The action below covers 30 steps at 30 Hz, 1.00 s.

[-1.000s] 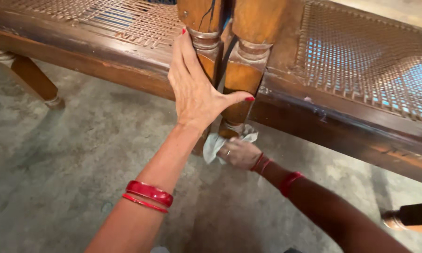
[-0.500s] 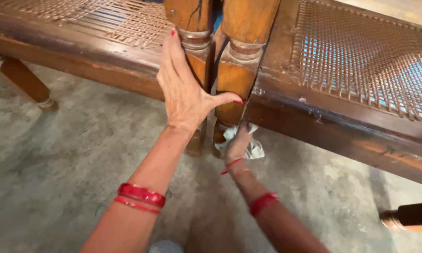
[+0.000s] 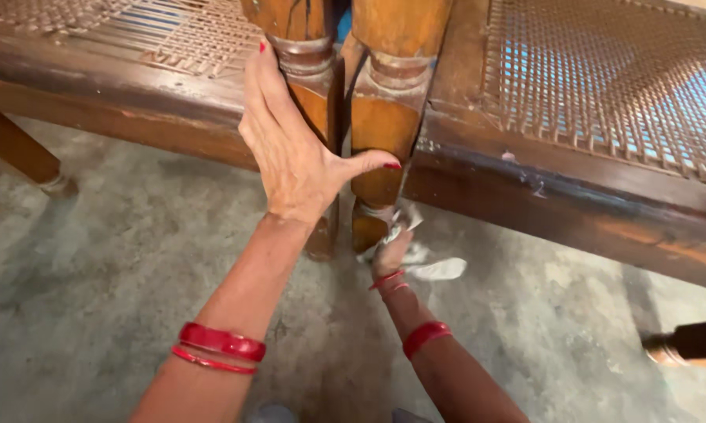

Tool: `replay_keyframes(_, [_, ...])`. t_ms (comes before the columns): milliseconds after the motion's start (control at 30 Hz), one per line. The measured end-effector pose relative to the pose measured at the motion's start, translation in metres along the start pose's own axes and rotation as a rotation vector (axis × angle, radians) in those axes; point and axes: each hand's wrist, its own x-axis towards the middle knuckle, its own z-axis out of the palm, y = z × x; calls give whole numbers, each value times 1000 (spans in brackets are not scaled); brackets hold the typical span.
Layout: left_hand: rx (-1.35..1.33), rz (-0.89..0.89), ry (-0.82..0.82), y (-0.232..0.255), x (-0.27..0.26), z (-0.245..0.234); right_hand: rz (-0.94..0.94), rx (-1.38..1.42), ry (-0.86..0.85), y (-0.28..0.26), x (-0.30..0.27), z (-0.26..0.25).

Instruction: The person wipes a wooden chair with a cloth, cleaning the seat, legs, armrests, and backrest. The person uses a white cloth to remove dust and dirt from the chair's surfaces.

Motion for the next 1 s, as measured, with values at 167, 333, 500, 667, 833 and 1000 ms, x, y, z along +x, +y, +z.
replay_keyframes(167, [-5, -51, -62, 1, -1, -1, 208, 163, 38, 9, -5, -13])
replay_keyframes(333, [0, -37, -34, 6, 2, -6, -508, -540, 96, -6, 0, 5])
replay_keyframes(500, [-12, -50, -42, 5, 4, -8, -195, -128, -59, -55, -43, 6])
replay_keyframes(667, [-37, -53, -31, 6, 5, -7, -707, -647, 47, -119, -61, 39])
replay_keyframes(833, [-35, -30, -11, 4, 3, -5, -198, -244, -388, -147, -13, 32])
replay_keyframes(1000, [-45, -50, -27, 8, 6, -7, 256, -526, -723, -169, 35, 4])
